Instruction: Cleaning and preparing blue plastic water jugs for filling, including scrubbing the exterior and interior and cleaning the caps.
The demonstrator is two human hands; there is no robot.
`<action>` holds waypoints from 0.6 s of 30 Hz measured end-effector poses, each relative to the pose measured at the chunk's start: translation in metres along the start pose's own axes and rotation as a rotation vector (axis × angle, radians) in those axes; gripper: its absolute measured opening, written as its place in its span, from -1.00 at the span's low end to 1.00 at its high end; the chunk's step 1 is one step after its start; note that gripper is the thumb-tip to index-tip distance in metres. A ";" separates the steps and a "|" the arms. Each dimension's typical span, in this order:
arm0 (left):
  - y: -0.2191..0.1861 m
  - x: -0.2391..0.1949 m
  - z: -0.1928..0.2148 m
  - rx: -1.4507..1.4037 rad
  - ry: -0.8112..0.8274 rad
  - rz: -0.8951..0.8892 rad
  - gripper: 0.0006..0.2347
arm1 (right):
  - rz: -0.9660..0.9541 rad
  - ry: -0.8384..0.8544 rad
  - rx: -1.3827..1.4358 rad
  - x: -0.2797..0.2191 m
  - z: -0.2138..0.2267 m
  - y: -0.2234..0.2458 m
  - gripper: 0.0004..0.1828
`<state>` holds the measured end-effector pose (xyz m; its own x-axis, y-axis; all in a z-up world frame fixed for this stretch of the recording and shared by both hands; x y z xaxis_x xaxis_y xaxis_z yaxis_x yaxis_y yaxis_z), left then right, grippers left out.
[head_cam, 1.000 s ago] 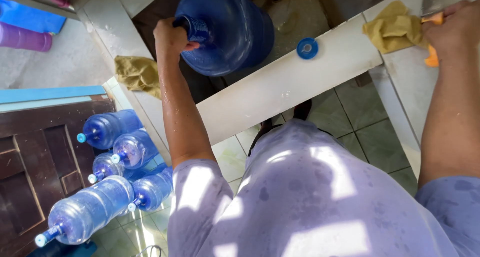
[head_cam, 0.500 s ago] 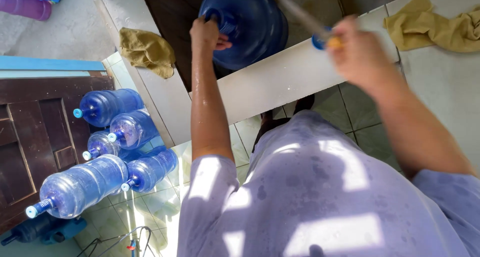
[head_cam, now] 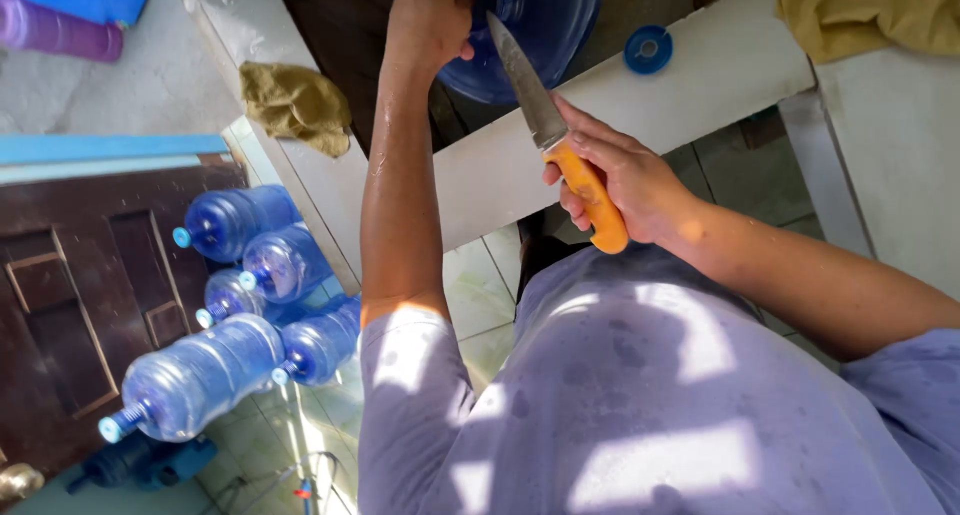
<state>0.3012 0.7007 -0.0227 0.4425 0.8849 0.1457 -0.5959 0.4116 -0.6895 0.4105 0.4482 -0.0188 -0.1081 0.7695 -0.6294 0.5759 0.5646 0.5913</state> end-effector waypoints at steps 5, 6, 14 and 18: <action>0.047 0.029 -0.048 0.209 0.011 -0.141 -0.85 | 0.197 -0.080 0.075 0.004 -0.015 -0.013 -0.35; 0.054 0.026 -0.054 0.233 -0.010 -0.147 -0.84 | 0.217 -0.119 0.092 0.008 -0.019 -0.019 -0.35; 0.126 -0.009 -0.115 0.104 0.015 -0.064 -0.47 | 0.128 -0.395 0.158 0.035 -0.036 -0.076 -0.39; 0.141 -0.016 -0.122 -0.010 0.131 -0.005 -0.45 | 0.057 -0.458 0.230 0.044 -0.049 -0.085 -0.38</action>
<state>0.2922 0.7183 -0.2092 0.5301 0.8461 0.0557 -0.5867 0.4134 -0.6964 0.3171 0.4483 -0.0722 0.2647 0.5585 -0.7861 0.7393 0.4059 0.5373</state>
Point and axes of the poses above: each hand's wrist, its own x-axis towards the middle knuckle, its own z-axis out of the back of the hand, y = z × x, the point moved 8 cm from there along x, towards the middle knuckle, and after that the axes turned 12 degrees about -y, right-handed, at the moved point
